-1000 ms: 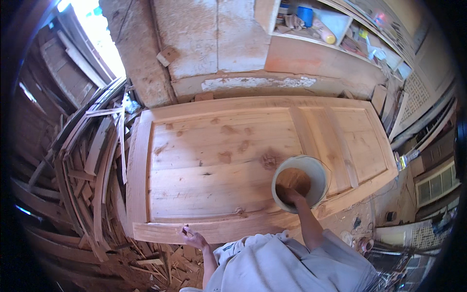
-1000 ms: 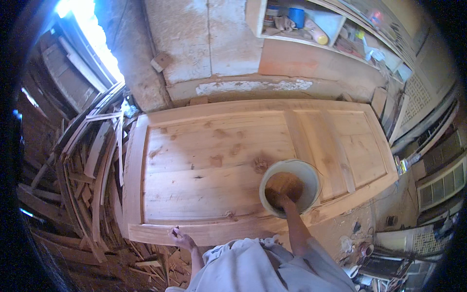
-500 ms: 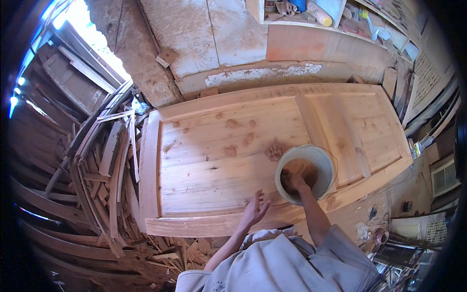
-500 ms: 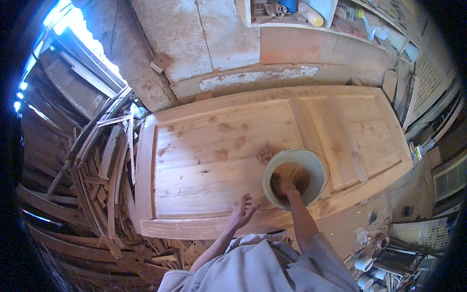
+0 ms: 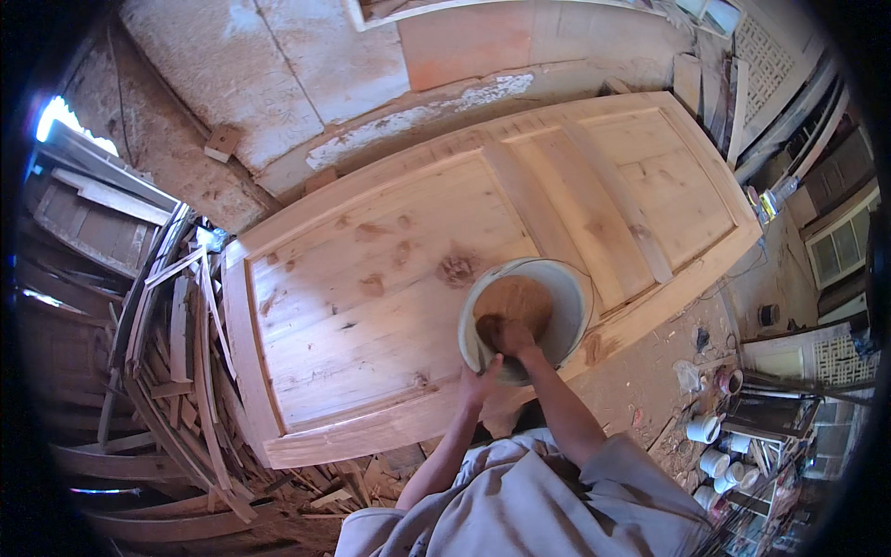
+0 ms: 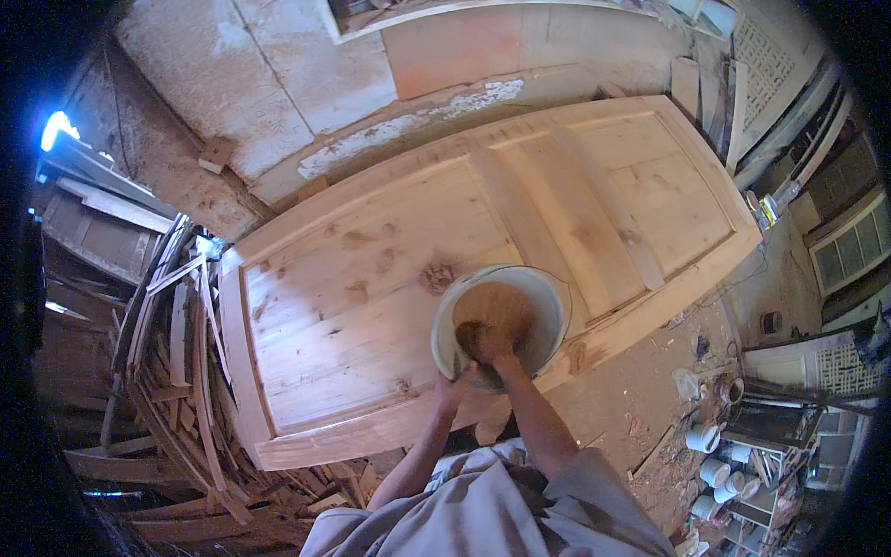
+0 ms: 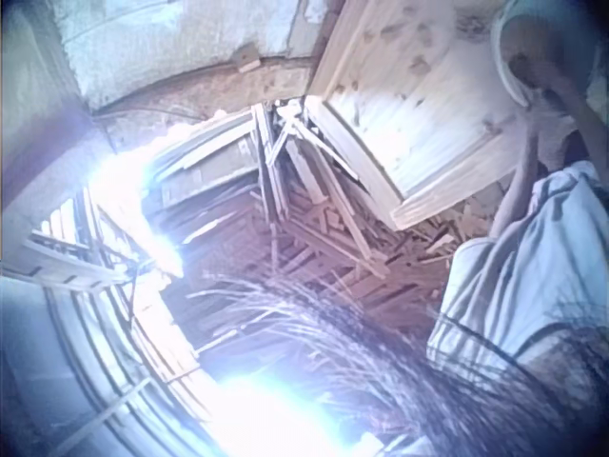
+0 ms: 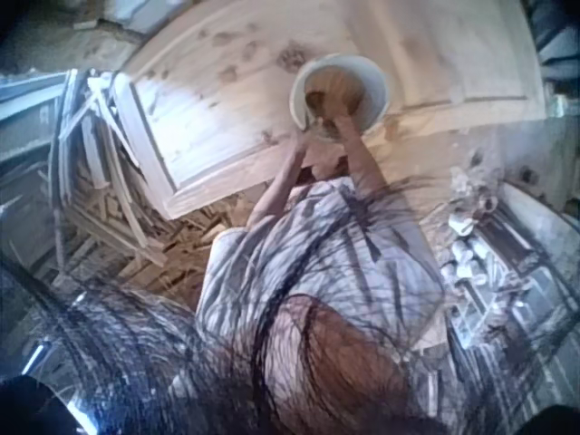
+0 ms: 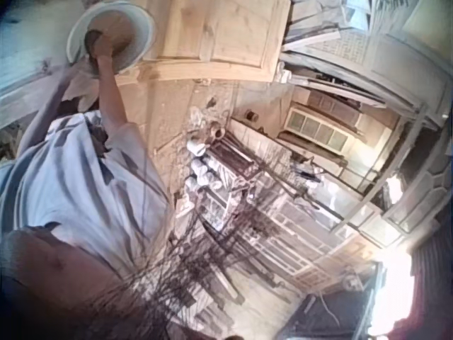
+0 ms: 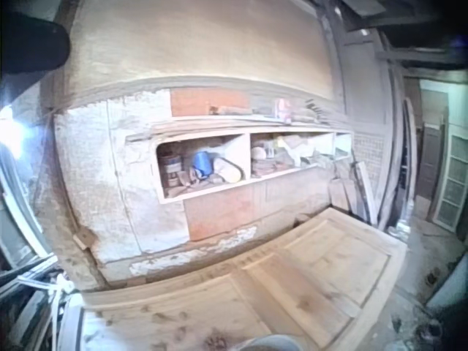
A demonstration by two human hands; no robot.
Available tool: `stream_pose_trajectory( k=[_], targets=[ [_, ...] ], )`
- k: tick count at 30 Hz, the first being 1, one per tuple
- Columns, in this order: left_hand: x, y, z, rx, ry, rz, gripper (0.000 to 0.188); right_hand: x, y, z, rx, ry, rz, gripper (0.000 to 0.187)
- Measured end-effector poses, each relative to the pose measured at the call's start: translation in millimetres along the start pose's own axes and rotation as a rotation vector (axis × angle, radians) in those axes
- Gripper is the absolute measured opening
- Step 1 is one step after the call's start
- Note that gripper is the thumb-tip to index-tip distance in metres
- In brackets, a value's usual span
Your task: The person applies a liquid substance from a bucket onto a wooden door using a small wooden block and their hands, spreading it across the panels and frame.
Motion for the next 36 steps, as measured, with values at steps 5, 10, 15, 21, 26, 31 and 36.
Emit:
stream_pose_trajectory(
  k=[5,10,15,21,26,31,36],
  targets=[
    [1,-25,8,-0.214,-0.341,-0.273,0.035,34,-29,-77,-0.173,0.27,-0.082,0.05],
    [-33,-50,46,-0.387,-0.405,-0.227,0.025,15,-64,-166,-0.22,0.51,-0.084,0.055],
    [-76,-60,150,-0.311,-0.134,0.175,0.03,-111,-93,-213,-0.234,0.769,0.085,0.038],
    [-83,-55,321,-0.132,-0.368,0.071,0.026,-259,-148,-262,-0.253,1.142,0.253,0.028],
    [-101,-60,389,-0.005,-0.314,0.008,0.037,-405,-168,-265,-0.446,1.084,0.209,0.023],
    [-63,-42,426,0.158,-0.194,0.022,0.044,-378,-194,-274,-0.525,1.067,0.368,0.038],
    [-90,-37,410,0.111,-0.169,-0.062,0.043,-368,-192,-283,-0.479,0.719,0.205,0.05]
  ],
)
Point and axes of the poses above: each hand's wrist, its own y-axis towards the middle knuckle, its own z-axis out of the palm, x = y × z, the point moved 7 cm from there along y, towards the middle knuckle, and after that the axes turned 5 degrees about -y, right-handed, at the moved point
